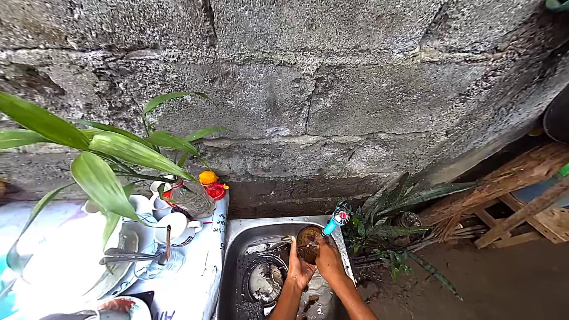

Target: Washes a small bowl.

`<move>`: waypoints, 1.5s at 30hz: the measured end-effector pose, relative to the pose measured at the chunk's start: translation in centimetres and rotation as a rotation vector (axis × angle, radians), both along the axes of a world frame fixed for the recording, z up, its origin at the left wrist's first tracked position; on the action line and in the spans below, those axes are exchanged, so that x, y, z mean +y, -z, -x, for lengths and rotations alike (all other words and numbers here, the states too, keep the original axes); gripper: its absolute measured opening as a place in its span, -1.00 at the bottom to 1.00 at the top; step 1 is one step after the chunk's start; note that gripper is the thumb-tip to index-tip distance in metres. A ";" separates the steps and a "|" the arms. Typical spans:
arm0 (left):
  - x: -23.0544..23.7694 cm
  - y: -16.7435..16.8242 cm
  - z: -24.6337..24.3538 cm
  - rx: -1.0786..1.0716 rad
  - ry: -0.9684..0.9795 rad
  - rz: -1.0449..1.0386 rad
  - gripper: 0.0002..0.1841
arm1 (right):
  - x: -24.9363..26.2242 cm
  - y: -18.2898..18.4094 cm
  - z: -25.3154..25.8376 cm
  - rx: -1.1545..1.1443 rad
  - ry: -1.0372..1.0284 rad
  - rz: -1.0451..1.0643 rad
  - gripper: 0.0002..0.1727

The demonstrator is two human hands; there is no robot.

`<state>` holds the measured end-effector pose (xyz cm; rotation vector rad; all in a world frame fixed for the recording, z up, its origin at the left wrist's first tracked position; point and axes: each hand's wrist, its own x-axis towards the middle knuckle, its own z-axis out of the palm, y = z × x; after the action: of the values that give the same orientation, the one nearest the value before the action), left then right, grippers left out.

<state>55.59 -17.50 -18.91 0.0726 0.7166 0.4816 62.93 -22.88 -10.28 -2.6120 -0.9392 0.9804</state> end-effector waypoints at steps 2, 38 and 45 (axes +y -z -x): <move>-0.1 -0.5 -0.3 0.039 -0.007 -0.024 -0.32 | 0.2 0.1 0.2 -0.033 -0.018 0.005 -0.47; -0.4 1.5 -1.9 -0.040 0.014 -0.247 -0.25 | -1.7 1.9 -0.6 0.035 0.043 -0.055 -0.59; 0.1 0.2 -2.7 0.108 -0.028 -0.123 -0.40 | -1.3 1.4 -0.4 0.068 -0.006 -0.073 -0.59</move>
<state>58.26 -17.40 -19.07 0.2052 0.7941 0.5516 63.30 -24.19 -11.69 -2.5008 -0.9485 1.0102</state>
